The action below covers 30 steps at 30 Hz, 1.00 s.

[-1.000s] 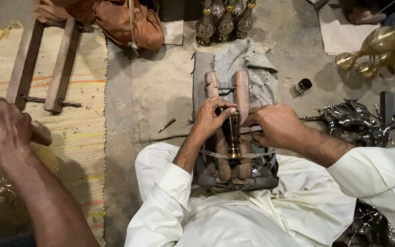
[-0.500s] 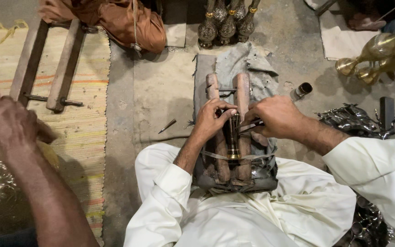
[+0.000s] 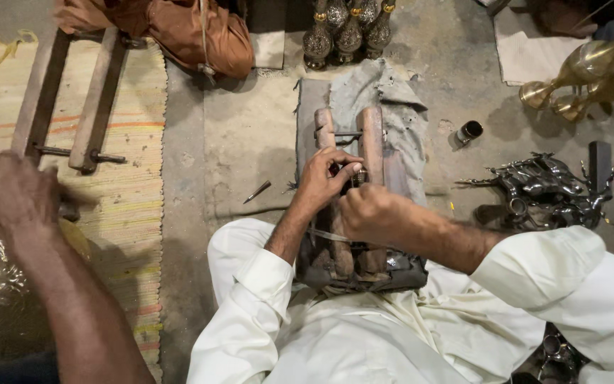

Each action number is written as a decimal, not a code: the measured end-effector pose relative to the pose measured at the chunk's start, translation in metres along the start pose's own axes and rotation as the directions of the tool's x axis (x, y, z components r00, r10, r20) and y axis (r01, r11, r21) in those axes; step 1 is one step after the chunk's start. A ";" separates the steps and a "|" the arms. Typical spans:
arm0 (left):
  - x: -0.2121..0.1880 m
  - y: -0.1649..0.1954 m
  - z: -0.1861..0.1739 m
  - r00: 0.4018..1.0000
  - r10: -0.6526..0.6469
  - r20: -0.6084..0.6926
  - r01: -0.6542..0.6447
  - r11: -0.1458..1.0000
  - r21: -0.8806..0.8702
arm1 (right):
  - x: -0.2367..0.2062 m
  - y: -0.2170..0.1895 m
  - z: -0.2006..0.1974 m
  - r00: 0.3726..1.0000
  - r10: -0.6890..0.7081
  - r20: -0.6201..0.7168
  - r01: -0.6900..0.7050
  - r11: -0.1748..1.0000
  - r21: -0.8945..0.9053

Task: The person sits on the floor with a brass vase held against a padded sandbag between wooden forms, and uses a punch and mallet to hammer decorative patterns into the vase surface, repositioning and rotating the vase as they work around it.

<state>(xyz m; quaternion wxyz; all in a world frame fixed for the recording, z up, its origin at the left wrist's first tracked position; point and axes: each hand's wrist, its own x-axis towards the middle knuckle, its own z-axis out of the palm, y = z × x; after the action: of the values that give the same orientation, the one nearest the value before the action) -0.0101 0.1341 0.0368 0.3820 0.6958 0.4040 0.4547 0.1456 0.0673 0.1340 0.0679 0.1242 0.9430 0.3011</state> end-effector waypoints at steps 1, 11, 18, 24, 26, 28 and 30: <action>0.000 0.000 0.000 1.000 -0.023 0.008 0.023 1.000 -0.010 | 0.003 -0.003 -0.004 1.000 0.013 -0.026 -0.014 0.999 -0.031; -0.032 -0.006 -0.026 0.997 -0.027 -0.077 0.017 0.991 -0.134 | -0.070 0.023 0.007 0.542 0.756 0.367 -0.760 0.255 0.598; -0.154 -0.018 -0.053 0.927 -0.270 -0.258 0.273 0.962 -0.028 | -0.120 -0.042 0.093 0.201 0.761 0.617 -0.257 -0.566 0.783; -0.235 -0.007 -0.045 0.890 -0.452 0.049 0.432 0.874 0.221 | -0.088 -0.049 0.101 0.156 0.827 0.540 -0.380 -0.454 0.806; -0.247 -0.006 -0.035 0.941 -0.324 0.096 0.265 0.884 0.386 | -0.076 -0.044 0.087 0.140 0.840 0.524 -0.507 -0.394 0.766; -0.256 -0.009 -0.019 0.939 -0.329 0.103 0.227 0.815 0.533 | -0.067 -0.042 0.071 0.144 0.840 0.523 -0.700 -0.287 0.654; -0.257 -0.019 -0.015 0.950 -0.309 0.052 0.208 0.748 0.630 | -0.059 -0.037 0.062 0.179 0.869 0.461 -0.808 -0.138 0.573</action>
<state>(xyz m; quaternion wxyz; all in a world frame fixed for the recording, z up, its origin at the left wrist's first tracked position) -0.0947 -0.0905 -0.0590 0.2228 0.7519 0.5921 0.1854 0.2079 0.0554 0.0655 -0.2336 0.7002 0.6617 -0.1315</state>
